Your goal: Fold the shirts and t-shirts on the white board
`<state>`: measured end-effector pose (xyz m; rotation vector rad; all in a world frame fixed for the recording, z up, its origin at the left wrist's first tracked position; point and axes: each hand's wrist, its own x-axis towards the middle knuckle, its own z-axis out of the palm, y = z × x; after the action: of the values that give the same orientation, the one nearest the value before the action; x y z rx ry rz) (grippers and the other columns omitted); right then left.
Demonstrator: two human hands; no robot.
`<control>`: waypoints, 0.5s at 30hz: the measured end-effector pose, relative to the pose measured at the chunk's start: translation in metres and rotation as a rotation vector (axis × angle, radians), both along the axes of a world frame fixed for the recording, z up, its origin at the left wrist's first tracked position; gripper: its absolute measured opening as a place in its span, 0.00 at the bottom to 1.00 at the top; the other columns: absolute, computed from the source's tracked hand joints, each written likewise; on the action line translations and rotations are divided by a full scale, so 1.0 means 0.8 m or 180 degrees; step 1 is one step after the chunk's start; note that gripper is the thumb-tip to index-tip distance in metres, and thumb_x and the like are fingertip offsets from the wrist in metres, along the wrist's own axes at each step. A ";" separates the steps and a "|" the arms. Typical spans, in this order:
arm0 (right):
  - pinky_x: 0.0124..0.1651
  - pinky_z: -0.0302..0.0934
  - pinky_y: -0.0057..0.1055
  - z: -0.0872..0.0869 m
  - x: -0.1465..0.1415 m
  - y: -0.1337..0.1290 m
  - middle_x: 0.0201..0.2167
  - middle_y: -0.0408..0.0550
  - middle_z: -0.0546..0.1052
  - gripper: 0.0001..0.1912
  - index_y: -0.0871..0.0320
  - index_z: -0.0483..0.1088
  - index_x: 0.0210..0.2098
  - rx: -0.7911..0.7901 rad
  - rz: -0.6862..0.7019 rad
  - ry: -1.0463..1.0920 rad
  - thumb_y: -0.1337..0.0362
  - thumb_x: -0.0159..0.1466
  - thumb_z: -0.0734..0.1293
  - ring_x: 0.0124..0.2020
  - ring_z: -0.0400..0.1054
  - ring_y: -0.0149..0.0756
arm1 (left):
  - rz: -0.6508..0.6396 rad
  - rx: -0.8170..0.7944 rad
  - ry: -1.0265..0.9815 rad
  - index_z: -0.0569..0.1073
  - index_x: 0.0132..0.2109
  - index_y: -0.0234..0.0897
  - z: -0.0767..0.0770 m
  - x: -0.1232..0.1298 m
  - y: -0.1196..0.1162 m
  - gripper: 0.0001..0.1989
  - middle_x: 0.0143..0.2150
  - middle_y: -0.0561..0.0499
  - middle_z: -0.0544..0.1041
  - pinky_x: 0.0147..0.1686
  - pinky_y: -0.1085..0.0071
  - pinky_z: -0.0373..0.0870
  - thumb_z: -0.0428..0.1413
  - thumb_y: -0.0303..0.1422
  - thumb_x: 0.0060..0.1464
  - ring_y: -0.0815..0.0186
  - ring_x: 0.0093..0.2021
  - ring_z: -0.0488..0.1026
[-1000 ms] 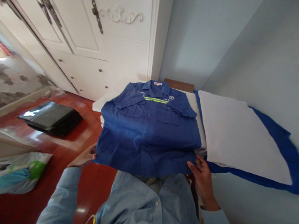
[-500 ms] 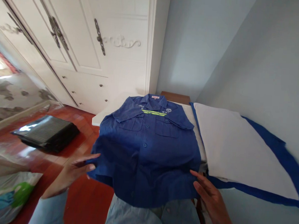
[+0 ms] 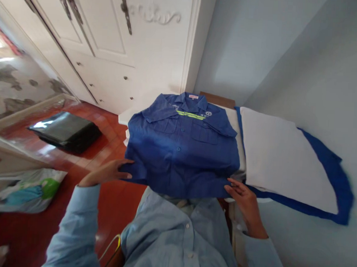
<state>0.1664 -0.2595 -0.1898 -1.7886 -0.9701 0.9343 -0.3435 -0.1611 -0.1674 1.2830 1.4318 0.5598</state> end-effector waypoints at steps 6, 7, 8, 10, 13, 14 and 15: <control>0.47 0.70 0.43 -0.060 -0.001 -0.011 0.34 0.53 0.83 0.38 0.60 0.75 0.53 -0.0123 -0.0084 0.0023 0.42 0.50 0.76 0.41 0.77 0.49 | -0.0143 -0.0358 0.0211 0.78 0.55 0.32 -0.041 0.021 0.000 0.31 0.29 0.52 0.81 0.31 0.72 0.69 0.71 0.23 0.40 0.58 0.29 0.77; 0.49 0.70 0.44 -0.067 -0.001 -0.011 0.34 0.53 0.82 0.38 0.60 0.75 0.53 -0.0128 -0.0042 -0.0021 0.42 0.51 0.75 0.42 0.77 0.49 | -0.0047 -0.0251 0.0309 0.78 0.56 0.33 -0.046 0.022 0.000 0.32 0.29 0.52 0.80 0.33 0.72 0.68 0.72 0.23 0.40 0.58 0.31 0.78; 0.50 0.69 0.45 -0.074 0.000 -0.010 0.35 0.54 0.82 0.37 0.59 0.75 0.53 -0.0125 0.0010 -0.0106 0.42 0.51 0.75 0.43 0.77 0.50 | 0.0080 -0.0132 0.0397 0.78 0.55 0.34 -0.051 0.023 -0.001 0.32 0.28 0.52 0.79 0.35 0.72 0.68 0.72 0.24 0.40 0.56 0.34 0.78; 0.51 0.69 0.48 -0.085 0.001 -0.009 0.39 0.56 0.81 0.37 0.59 0.74 0.54 -0.0144 0.0129 -0.0397 0.42 0.51 0.73 0.43 0.76 0.51 | 0.0294 0.0073 0.0492 0.80 0.52 0.36 -0.059 0.031 -0.006 0.30 0.27 0.52 0.77 0.40 0.70 0.68 0.74 0.25 0.37 0.51 0.41 0.78; 0.53 0.67 0.52 -0.096 0.000 -0.009 0.47 0.60 0.78 0.37 0.59 0.72 0.56 -0.0147 0.0319 -0.1050 0.45 0.53 0.70 0.44 0.75 0.52 | 0.0092 0.0241 0.0496 0.82 0.38 0.39 -0.070 0.067 -0.024 0.18 0.25 0.50 0.74 0.41 0.67 0.68 0.74 0.29 0.37 0.49 0.41 0.77; 0.54 0.66 0.53 -0.097 -0.002 -0.010 0.49 0.61 0.77 0.36 0.59 0.72 0.57 -0.0102 0.0380 -0.1235 0.46 0.54 0.69 0.46 0.73 0.53 | -0.0138 0.0218 0.0413 0.81 0.34 0.39 -0.075 0.085 -0.033 0.13 0.25 0.50 0.74 0.40 0.68 0.68 0.74 0.29 0.39 0.51 0.38 0.77; 0.56 0.65 0.54 -0.097 -0.006 -0.011 0.51 0.61 0.75 0.34 0.58 0.72 0.58 -0.0040 0.0430 -0.1380 0.47 0.56 0.68 0.48 0.72 0.53 | -0.0390 0.0109 0.0229 0.80 0.31 0.38 -0.081 0.105 -0.041 0.09 0.26 0.49 0.75 0.37 0.69 0.68 0.72 0.30 0.42 0.55 0.35 0.76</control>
<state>0.1620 -0.2684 -0.2676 -1.9998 -1.3711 0.6413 -0.2596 -0.1937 -0.2322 1.4202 1.3965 0.4618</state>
